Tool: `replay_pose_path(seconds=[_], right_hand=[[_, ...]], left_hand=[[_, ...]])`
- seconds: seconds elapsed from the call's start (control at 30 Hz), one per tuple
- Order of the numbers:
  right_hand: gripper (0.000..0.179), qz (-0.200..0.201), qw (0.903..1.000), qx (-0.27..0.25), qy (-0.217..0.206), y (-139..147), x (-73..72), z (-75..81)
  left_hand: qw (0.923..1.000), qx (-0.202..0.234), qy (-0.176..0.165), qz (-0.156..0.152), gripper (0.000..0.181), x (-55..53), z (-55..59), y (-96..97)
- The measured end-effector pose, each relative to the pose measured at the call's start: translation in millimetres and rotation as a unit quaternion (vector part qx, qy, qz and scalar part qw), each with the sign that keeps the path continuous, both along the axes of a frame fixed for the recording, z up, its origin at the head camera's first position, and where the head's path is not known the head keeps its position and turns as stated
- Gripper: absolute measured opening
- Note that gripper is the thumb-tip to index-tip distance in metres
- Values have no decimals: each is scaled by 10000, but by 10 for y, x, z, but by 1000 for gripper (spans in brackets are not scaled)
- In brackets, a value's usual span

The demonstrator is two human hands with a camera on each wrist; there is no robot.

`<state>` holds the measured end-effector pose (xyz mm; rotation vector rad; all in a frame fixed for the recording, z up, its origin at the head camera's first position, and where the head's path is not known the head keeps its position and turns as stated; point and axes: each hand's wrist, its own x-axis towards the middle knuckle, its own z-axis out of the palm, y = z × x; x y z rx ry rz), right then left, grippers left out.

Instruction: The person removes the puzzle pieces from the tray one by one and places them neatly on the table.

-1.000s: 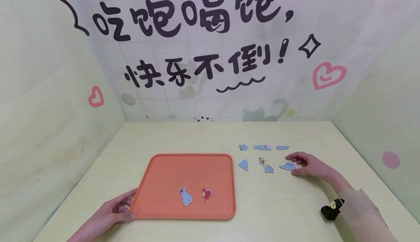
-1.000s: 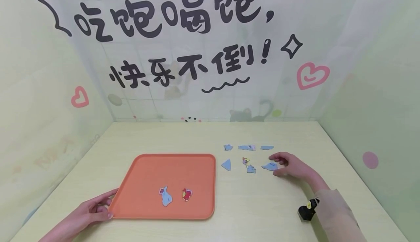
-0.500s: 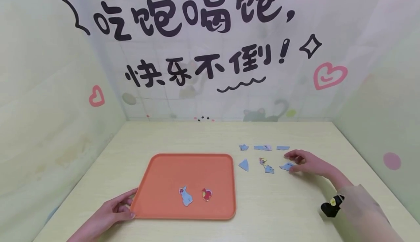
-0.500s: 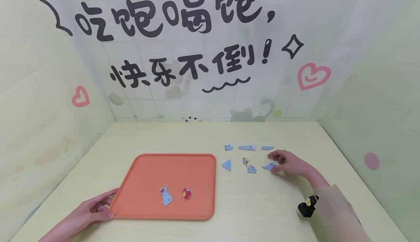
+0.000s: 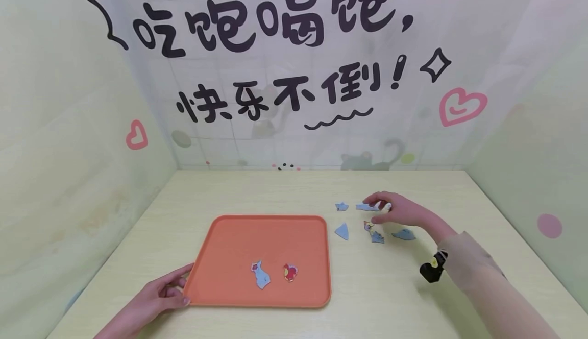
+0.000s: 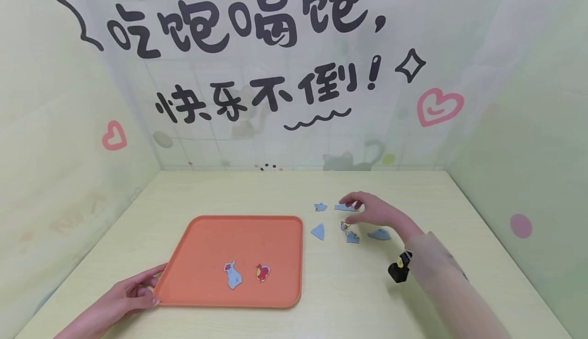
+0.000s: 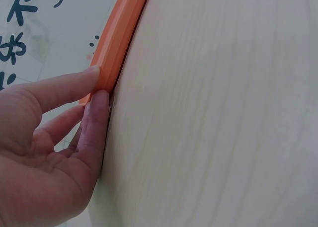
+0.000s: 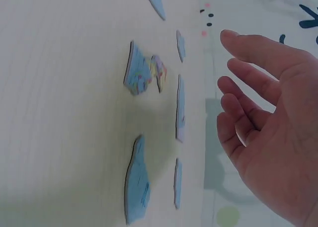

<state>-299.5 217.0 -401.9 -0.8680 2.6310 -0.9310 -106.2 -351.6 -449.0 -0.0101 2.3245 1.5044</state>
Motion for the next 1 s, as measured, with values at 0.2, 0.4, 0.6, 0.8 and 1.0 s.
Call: replay_pose_path(seconds=[0.2, 0.4, 0.6, 0.8, 1.0], right_hand=[[50, 403, 9988, -217, -160, -425, -52, 87], [50, 824, 9964, -190, -81, -855, -24, 172], [53, 1422, 9898, -6, 60, -1275, 82, 193], [54, 1832, 9831, -10, -54, -1599, 238, 125], [53, 2075, 9779, 238, -126, -1805, 345, 70]], left_hand=[[9996, -100, -146, 207, 86, -6, 5, 10], [9992, -136, -100, 356, 86, 10, 1, 21], [9994, -62, -62, 329, 85, 17, 3, 29], [9997, -12, -62, 245, 85, 21, 0, 21], [9996, 14, -39, 263, 85, 21, -4, 17]])
